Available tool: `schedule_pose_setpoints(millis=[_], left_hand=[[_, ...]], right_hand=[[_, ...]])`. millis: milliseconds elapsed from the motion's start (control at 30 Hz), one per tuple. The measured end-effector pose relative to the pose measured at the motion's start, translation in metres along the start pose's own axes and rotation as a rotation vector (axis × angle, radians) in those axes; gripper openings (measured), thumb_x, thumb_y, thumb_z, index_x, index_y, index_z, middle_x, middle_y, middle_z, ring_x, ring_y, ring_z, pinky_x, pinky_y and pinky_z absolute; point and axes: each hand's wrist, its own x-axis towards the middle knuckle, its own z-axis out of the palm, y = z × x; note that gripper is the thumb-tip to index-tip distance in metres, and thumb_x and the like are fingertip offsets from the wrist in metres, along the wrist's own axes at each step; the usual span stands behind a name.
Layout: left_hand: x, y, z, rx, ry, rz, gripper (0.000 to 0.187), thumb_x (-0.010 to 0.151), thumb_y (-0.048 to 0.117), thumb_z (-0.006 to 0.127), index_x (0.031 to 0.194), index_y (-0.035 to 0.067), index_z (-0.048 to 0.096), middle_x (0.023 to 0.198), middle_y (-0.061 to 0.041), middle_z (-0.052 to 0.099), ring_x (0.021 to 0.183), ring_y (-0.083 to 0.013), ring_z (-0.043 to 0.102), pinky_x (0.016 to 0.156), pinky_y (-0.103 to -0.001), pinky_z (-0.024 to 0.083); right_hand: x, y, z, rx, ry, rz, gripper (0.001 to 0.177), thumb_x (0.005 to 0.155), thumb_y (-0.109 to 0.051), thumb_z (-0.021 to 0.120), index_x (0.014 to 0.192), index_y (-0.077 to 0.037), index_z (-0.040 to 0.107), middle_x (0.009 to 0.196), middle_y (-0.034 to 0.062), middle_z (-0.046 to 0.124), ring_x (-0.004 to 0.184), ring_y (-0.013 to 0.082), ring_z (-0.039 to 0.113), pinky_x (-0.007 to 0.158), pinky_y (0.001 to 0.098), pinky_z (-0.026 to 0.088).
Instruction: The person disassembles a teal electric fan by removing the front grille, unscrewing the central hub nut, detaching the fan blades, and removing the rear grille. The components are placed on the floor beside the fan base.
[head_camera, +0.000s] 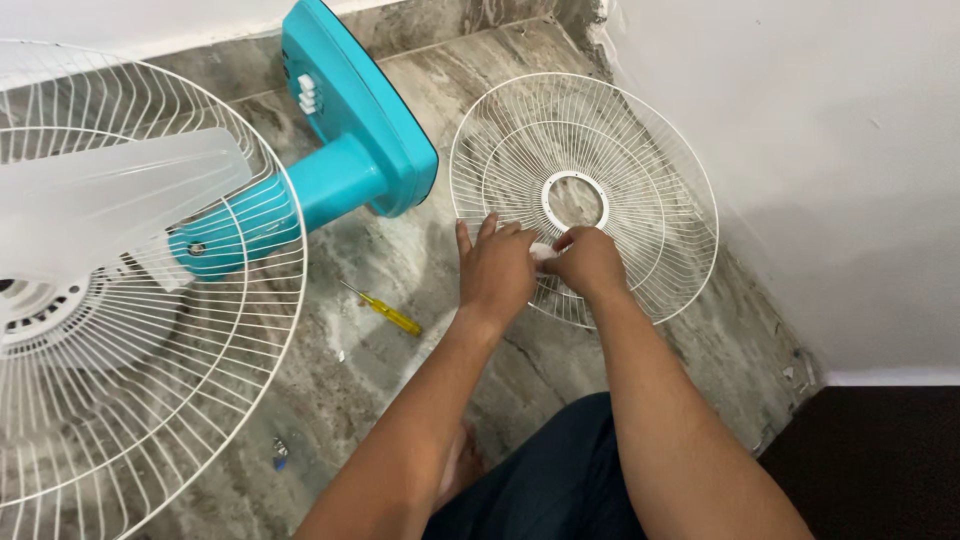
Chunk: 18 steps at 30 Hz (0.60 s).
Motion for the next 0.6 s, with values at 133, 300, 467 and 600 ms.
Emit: schedule_pose_setpoints(millis=[133, 300, 467, 600], left_hand=[[-0.012, 0.001, -0.027, -0.015, 0.003, 0.0, 0.031, 0.086, 0.015, 0.066, 0.116, 0.01, 0.073, 0.135, -0.015, 0.061, 0.141, -0.0398, 0.041, 0.118, -0.066, 0.018], [-0.03, 0.014, -0.087, -0.051, 0.161, 0.079, 0.032, 0.09, 0.007, 0.064, 0.12, 0.012, 0.073, 0.136, -0.013, 0.063, 0.139, -0.0365, 0.047, 0.118, -0.066, 0.023], [-0.06, 0.029, -0.16, -0.097, 0.306, 0.155, 0.036, 0.084, 0.007, 0.071, 0.119, 0.014, 0.071, 0.137, -0.013, 0.061, 0.138, -0.037, 0.048, 0.117, -0.067, 0.024], [-0.089, 0.022, -0.221, -0.068, 0.422, 0.175, 0.036, 0.085, 0.009, 0.075, 0.119, 0.014, 0.07, 0.137, -0.013, 0.061, 0.138, -0.0381, 0.048, 0.116, -0.067, 0.027]], right_hand=[[0.008, -0.004, -0.005, 0.082, 0.105, -0.078, 0.059, 0.064, -0.033, 0.096, 0.113, -0.007, 0.074, 0.096, 0.018, 0.077, 0.085, 0.0286, 0.075, 0.076, 0.0396, 0.057], [-0.007, -0.024, -0.027, 0.245, 0.154, -0.182, 0.054, 0.073, -0.032, 0.091, 0.117, -0.005, 0.076, 0.094, 0.0155, 0.078, 0.082, 0.0231, 0.075, 0.075, 0.0361, 0.057], [-0.054, -0.07, -0.067, 0.523, 0.189, -0.416, 0.041, 0.087, -0.023, 0.083, 0.121, -0.003, 0.072, 0.093, 0.0053, 0.073, 0.08, 0.0112, 0.067, 0.069, 0.027, 0.054], [-0.097, -0.117, -0.077, 0.578, 0.21, -0.566, 0.033, 0.092, -0.017, 0.08, 0.12, -0.003, 0.072, 0.094, 0.0043, 0.072, 0.081, 0.0092, 0.066, 0.072, 0.0241, 0.054]])
